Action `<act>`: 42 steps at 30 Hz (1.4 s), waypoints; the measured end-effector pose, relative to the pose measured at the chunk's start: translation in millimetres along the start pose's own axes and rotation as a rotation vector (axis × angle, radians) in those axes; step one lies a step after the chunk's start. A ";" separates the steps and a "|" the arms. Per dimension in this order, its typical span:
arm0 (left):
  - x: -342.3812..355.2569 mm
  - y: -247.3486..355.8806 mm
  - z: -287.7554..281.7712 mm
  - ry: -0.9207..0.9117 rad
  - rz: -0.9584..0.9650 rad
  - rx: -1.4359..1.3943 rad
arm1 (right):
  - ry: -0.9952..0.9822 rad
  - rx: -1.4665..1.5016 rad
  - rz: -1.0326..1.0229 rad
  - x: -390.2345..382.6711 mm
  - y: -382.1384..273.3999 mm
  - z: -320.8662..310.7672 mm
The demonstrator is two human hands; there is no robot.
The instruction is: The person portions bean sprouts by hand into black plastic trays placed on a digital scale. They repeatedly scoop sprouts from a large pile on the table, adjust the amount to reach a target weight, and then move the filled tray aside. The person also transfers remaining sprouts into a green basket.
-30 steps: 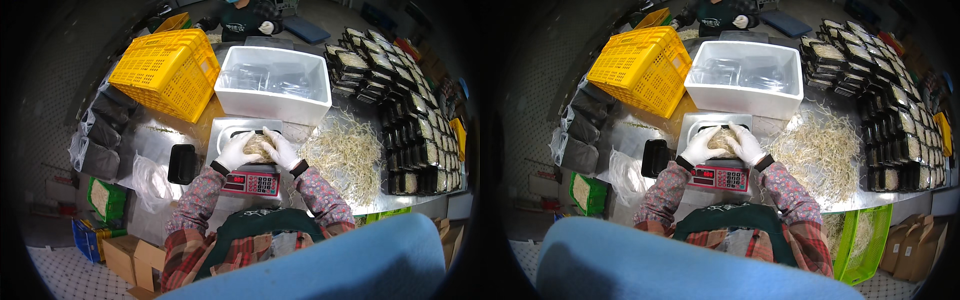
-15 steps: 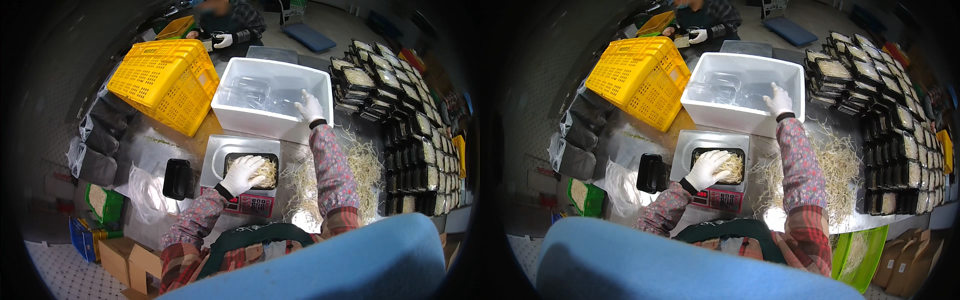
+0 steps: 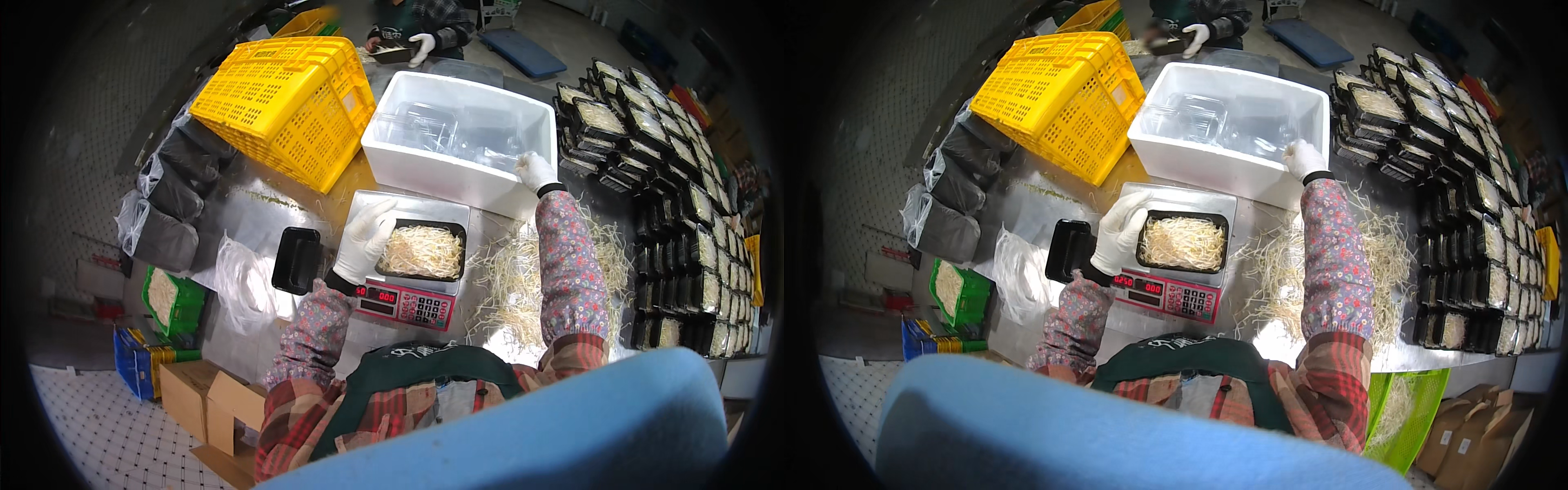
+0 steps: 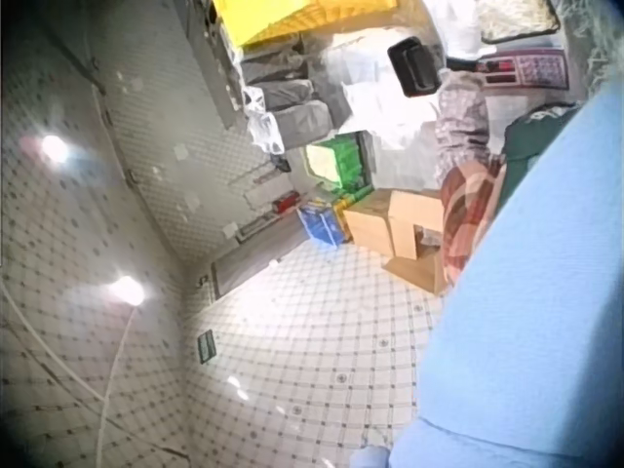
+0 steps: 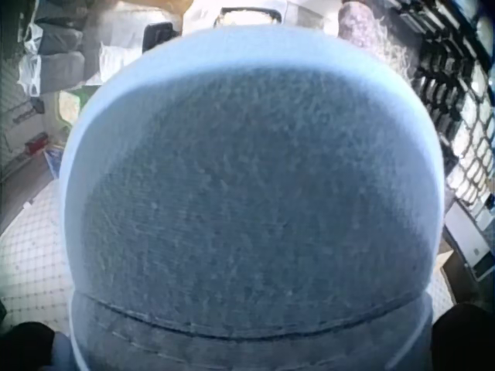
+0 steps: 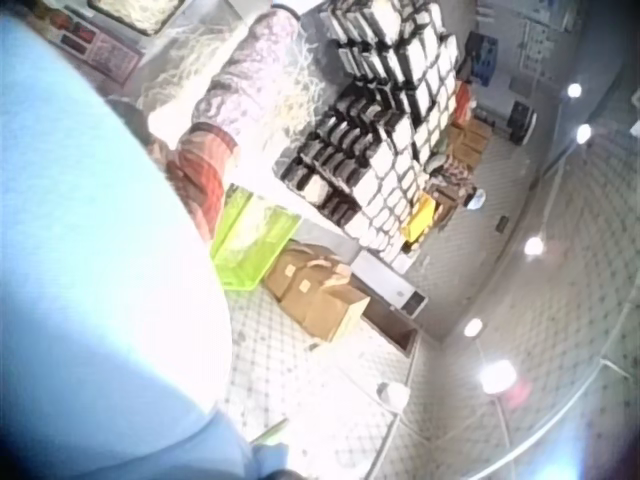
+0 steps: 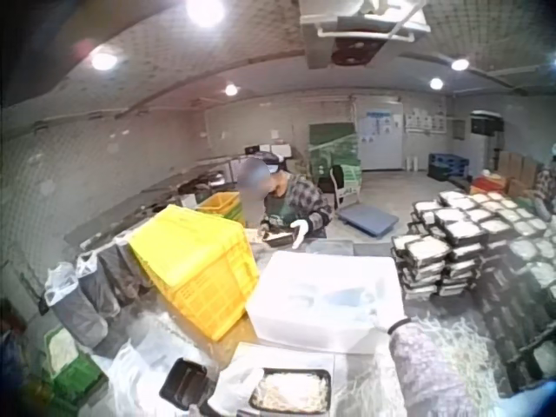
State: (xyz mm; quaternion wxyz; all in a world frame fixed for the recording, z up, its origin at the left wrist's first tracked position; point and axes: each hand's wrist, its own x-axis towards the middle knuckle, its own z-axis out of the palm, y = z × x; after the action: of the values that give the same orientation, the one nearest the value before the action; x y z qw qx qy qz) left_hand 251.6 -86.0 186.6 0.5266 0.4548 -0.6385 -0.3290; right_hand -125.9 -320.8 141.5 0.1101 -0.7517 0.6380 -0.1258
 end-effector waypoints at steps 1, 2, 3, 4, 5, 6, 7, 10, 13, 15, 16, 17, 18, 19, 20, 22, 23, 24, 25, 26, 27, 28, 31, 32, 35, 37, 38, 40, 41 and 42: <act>-0.8 4.4 -1.8 0.015 0.022 0.030 | -0.034 -0.002 0.015 1.1 1.4 1.7; -4.0 5.7 -3.3 0.023 0.023 0.032 | -0.108 0.049 0.083 1.2 5.2 1.3; -9.3 7.5 -8.2 0.039 0.020 0.046 | -0.126 0.083 0.080 1.4 -0.1 2.7; -16.1 9.5 -14.3 0.057 0.017 0.066 | -0.147 0.118 0.074 1.7 -6.6 5.8; -23.6 11.6 -21.1 0.076 0.012 0.088 | -0.171 0.155 0.066 3.2 -14.7 10.2; -27.7 13.6 -23.4 0.088 0.015 0.097 | -0.185 0.153 0.067 7.9 -12.4 14.7; -28.0 13.3 -20.9 0.097 -0.001 0.053 | -0.182 0.174 0.048 15.0 6.8 19.5; -38.8 10.7 -23.1 0.129 -0.054 0.013 | -0.312 0.317 0.063 38.7 43.3 18.9; -63.3 2.8 -41.5 0.232 -0.141 -0.072 | -0.292 0.106 0.073 39.8 18.4 19.5; -76.5 -1.6 -48.3 0.275 -0.159 -0.074 | -0.389 0.074 0.061 42.4 10.0 14.8; -82.2 -2.6 -51.0 0.294 -0.173 -0.082 | -0.372 0.078 0.055 38.6 9.0 13.5; -87.0 -4.0 -53.2 0.312 -0.186 -0.091 | -0.355 0.083 0.050 35.0 7.8 12.6; -90.5 -4.7 -54.7 0.327 -0.199 -0.110 | -0.296 0.087 0.064 30.9 6.4 13.9; -94.9 -5.2 -56.3 0.342 -0.221 -0.121 | -0.231 0.068 0.029 27.5 5.8 13.9; -99.3 -5.5 -57.8 0.356 -0.242 -0.131 | -0.167 0.049 -0.005 24.3 6.1 13.4; -106.7 -3.2 -64.0 0.384 -0.274 -0.103 | -0.040 0.038 -0.034 15.9 -0.6 15.4; -109.8 -3.2 -66.0 0.407 -0.286 -0.135 | -0.039 0.095 -0.016 14.7 -5.8 16.9; -109.3 -3.1 -66.1 0.421 -0.292 -0.175 | -0.029 0.149 0.011 14.2 -0.1 16.9; -108.6 -2.9 -65.8 0.435 -0.299 -0.214 | -0.019 0.202 0.038 13.9 5.3 17.2; -106.9 -3.1 -64.4 0.448 -0.277 -0.260 | -0.003 0.328 0.077 14.2 10.4 17.6; -105.6 -1.2 -64.0 0.450 -0.266 -0.235 | 0.020 0.381 0.059 14.5 12.5 16.3; -104.2 0.8 -63.7 0.451 -0.255 -0.211 | 0.044 0.433 0.043 14.6 15.6 13.8; -100.7 10.4 -61.8 0.460 -0.238 -0.188 | 0.141 0.552 0.020 10.6 13.5 6.1; -100.2 10.8 -61.9 0.461 -0.239 -0.191 | 0.174 0.579 0.022 8.4 11.0 3.6; -99.9 12.2 -62.4 0.456 -0.230 -0.188 | 0.247 0.511 -0.004 -1.0 -4.6 -5.9; -95.7 10.3 -58.1 0.435 -0.223 -0.204 | 0.265 0.457 -0.013 -7.5 -2.6 -13.5; -94.0 9.2 -56.1 0.425 -0.223 -0.214 | 0.262 0.479 -0.014 -7.8 -0.2 -12.8; -93.2 8.9 -55.5 0.419 -0.228 -0.219 | 0.263 0.385 0.041 -13.0 -9.8 -13.1; -92.9 9.1 -55.2 0.418 -0.231 -0.221 | 0.262 0.338 0.067 -15.7 -14.0 -14.1; -91.9 9.1 -54.4 0.415 -0.234 -0.225 | 0.283 0.294 0.024 -18.1 -13.9 -15.7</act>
State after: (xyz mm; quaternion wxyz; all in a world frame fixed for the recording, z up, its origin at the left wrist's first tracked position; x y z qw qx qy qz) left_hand 305.2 5.8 172.9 0.6520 0.5217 -0.4194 -0.3562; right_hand -120.9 -300.8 160.0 0.1295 -0.6945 0.6308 -0.3208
